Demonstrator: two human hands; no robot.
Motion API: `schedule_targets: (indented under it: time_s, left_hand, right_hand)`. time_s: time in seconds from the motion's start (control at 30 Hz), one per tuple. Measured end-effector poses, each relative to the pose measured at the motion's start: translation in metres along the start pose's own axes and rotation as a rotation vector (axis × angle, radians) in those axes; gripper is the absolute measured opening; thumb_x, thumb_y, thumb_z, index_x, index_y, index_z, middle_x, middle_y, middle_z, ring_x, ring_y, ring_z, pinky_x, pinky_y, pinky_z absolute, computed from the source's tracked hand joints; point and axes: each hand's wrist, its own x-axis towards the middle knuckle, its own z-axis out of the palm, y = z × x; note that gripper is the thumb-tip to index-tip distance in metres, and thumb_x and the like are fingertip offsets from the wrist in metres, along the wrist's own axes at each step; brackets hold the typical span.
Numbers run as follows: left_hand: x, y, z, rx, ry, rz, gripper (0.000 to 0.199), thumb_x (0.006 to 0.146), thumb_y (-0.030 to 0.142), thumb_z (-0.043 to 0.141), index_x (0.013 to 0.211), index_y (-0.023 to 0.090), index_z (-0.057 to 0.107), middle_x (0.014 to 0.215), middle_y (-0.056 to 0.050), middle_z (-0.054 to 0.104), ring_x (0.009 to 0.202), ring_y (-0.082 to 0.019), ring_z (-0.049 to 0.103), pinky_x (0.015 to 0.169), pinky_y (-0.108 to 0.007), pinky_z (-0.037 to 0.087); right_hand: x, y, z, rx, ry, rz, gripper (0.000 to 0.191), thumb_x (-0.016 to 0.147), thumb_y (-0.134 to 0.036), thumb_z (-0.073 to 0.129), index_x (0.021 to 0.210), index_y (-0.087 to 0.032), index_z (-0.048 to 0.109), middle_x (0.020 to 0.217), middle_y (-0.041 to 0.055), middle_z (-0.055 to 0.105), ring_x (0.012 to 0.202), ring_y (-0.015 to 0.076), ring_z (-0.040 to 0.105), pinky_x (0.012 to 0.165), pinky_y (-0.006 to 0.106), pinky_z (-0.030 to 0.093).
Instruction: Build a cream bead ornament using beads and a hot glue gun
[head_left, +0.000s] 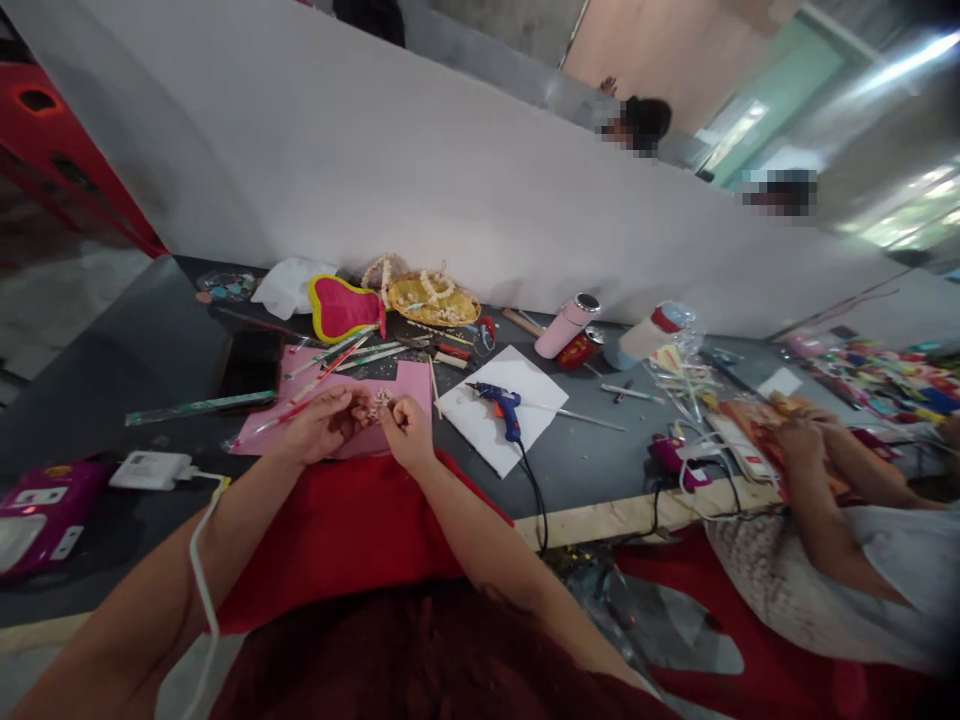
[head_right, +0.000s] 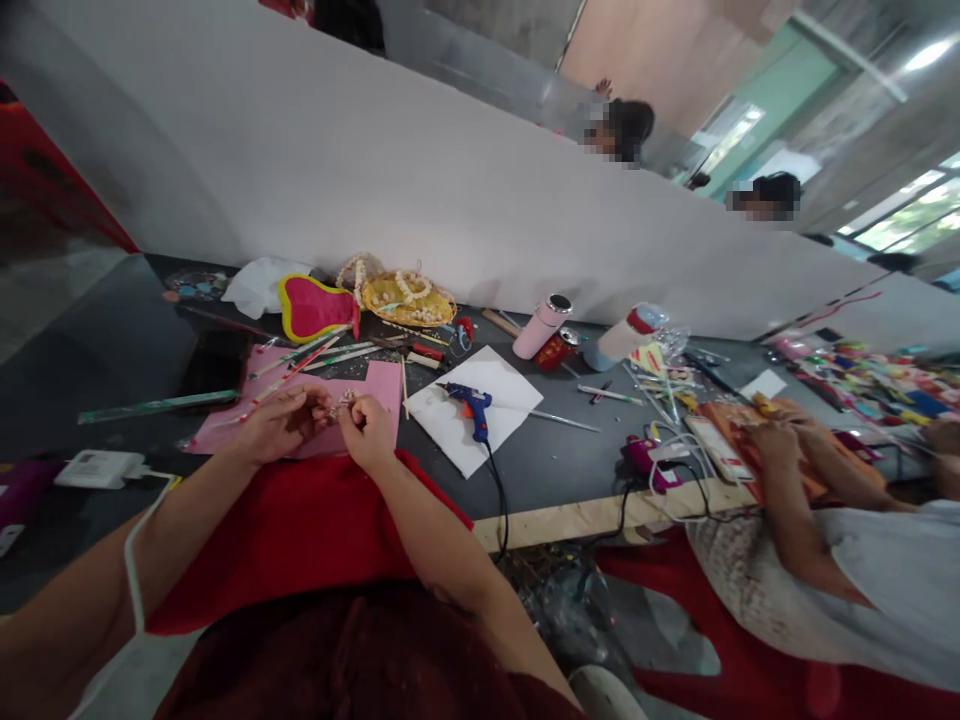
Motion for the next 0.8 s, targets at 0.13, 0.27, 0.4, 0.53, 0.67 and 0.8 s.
schedule_targets:
  time_s: [0.13, 0.27, 0.4, 0.53, 0.67, 0.8]
  left_hand:
    - [0.000, 0.001, 0.003, -0.092, -0.021, -0.008, 0.016, 0.073, 0.027, 0.067, 0.087, 0.020, 0.068, 0.083, -0.005, 0.065, 0.065, -0.012, 0.056, 0.065, -0.026, 0.050]
    - [0.001, -0.004, 0.007, -0.107, -0.052, -0.046, 0.021, 0.074, 0.027, 0.066, 0.089, 0.013, 0.067, 0.082, -0.005, 0.066, 0.067, -0.011, 0.058, 0.067, -0.025, 0.050]
    - [0.002, -0.009, 0.007, -0.144, -0.066, -0.049, 0.019, 0.075, 0.024, 0.065, 0.090, 0.012, 0.065, 0.082, -0.006, 0.065, 0.063, -0.010, 0.057, 0.064, -0.024, 0.049]
    - [0.002, -0.010, 0.006, -0.137, -0.061, -0.023, 0.021, 0.074, 0.022, 0.067, 0.093, 0.014, 0.065, 0.084, -0.005, 0.065, 0.065, -0.010, 0.058, 0.064, -0.024, 0.048]
    - [0.002, -0.010, 0.008, -0.073, -0.018, 0.019, 0.023, 0.070, 0.018, 0.070, 0.092, 0.015, 0.066, 0.080, -0.003, 0.065, 0.061, -0.007, 0.056, 0.064, -0.021, 0.047]
    - [0.002, -0.012, 0.013, 0.022, 0.017, 0.036, 0.026, 0.067, 0.018, 0.073, 0.093, 0.017, 0.066, 0.082, -0.002, 0.065, 0.060, -0.006, 0.055, 0.061, -0.020, 0.044]
  right_hand:
    - [-0.001, -0.003, 0.000, 0.087, 0.006, 0.049, 0.019, 0.082, -0.034, 0.053, 0.075, -0.021, 0.041, 0.070, -0.0026, 0.049, 0.060, 0.0090, 0.045, 0.057, 0.022, 0.038]
    - [0.002, 0.001, -0.007, 0.091, 0.094, 0.000, 0.020, 0.079, -0.032, 0.057, 0.075, -0.020, 0.041, 0.072, -0.0028, 0.050, 0.060, 0.0087, 0.045, 0.057, 0.022, 0.038]
    - [0.005, 0.010, -0.016, 0.010, 0.164, -0.054, 0.035, 0.081, -0.028, 0.057, 0.061, -0.021, 0.029, 0.065, -0.0029, 0.047, 0.060, 0.0094, 0.044, 0.059, 0.024, 0.036]
    - [0.005, 0.014, -0.018, 0.002, 0.146, -0.004, 0.021, 0.080, -0.026, 0.059, 0.070, -0.020, 0.041, 0.069, -0.0029, 0.048, 0.059, 0.0095, 0.043, 0.056, 0.023, 0.035]
    - [0.003, 0.013, -0.016, 0.013, 0.066, 0.013, 0.011, 0.080, -0.023, 0.057, 0.087, -0.019, 0.049, 0.074, -0.0016, 0.050, 0.060, 0.0098, 0.046, 0.055, 0.023, 0.037]
    - [0.002, 0.008, -0.016, 0.006, -0.047, -0.045, 0.016, 0.082, -0.018, 0.051, 0.098, -0.020, 0.052, 0.083, 0.0016, 0.055, 0.067, 0.0115, 0.051, 0.060, 0.025, 0.042]
